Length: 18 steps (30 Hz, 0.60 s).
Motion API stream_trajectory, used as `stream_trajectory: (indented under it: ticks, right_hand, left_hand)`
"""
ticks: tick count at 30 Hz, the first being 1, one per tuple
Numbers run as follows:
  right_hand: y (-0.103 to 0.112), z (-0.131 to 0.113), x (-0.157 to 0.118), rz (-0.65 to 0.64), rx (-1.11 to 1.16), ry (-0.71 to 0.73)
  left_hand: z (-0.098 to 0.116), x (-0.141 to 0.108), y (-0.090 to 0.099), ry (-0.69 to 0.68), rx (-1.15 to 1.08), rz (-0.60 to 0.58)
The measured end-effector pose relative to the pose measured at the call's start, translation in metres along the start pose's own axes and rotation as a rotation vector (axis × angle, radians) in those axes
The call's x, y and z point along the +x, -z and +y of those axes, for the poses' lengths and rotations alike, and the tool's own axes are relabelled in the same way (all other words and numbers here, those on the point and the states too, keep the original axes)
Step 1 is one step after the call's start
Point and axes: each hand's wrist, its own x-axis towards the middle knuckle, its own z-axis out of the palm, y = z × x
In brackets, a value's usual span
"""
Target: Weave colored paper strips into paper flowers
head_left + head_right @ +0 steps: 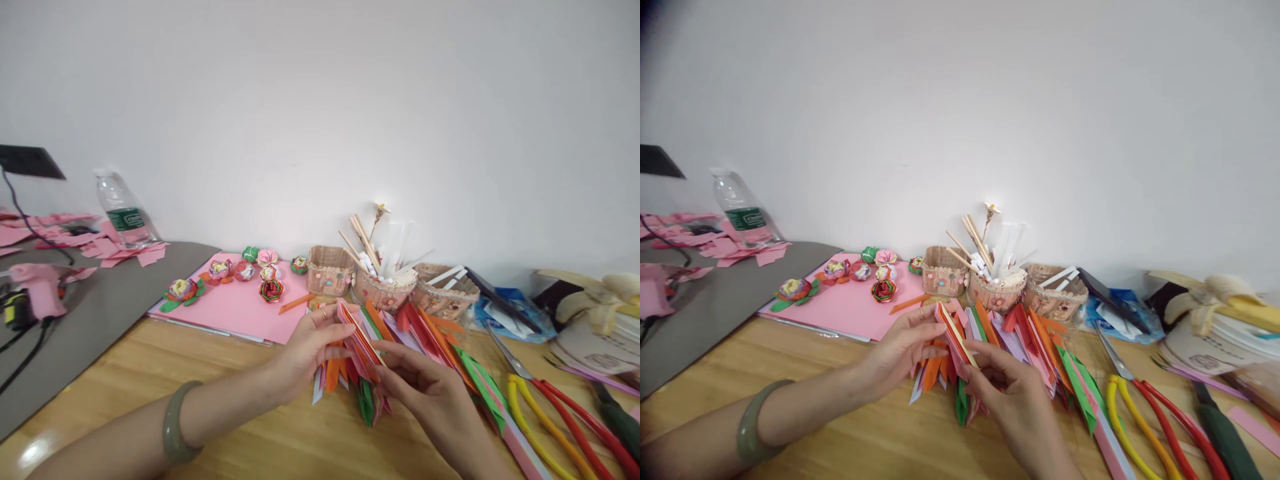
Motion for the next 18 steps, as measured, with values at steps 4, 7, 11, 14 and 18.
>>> stream_trajectory:
  ticks: [4,7,11,14,18]
  right_hand:
    - [0.0023,-0.0005,0.0025,-0.067,0.048,-0.072]
    - [0.0051,-0.0044,0.0036,-0.078,0.103,-0.144]
    - [0.0085,-0.0065,0.0039,-0.039,0.16,-0.193]
    - [0.0092,-0.0037,0.0056,-0.002,0.114,-0.162]
    - [0.009,-0.0006,0.0075,0.079,0.027,-0.104]
  left_hand:
    - [-0.0011,0.0014,0.0014,0.0,0.029,-0.002]
    - [-0.0024,0.0031,0.0031,-0.017,0.014,-0.006]
    - [-0.0042,0.005,0.0056,-0.045,-0.012,-0.017]
    - [-0.0043,0.0052,0.006,-0.061,0.002,0.002]
    - [-0.003,0.0046,0.0044,-0.086,0.07,0.041]
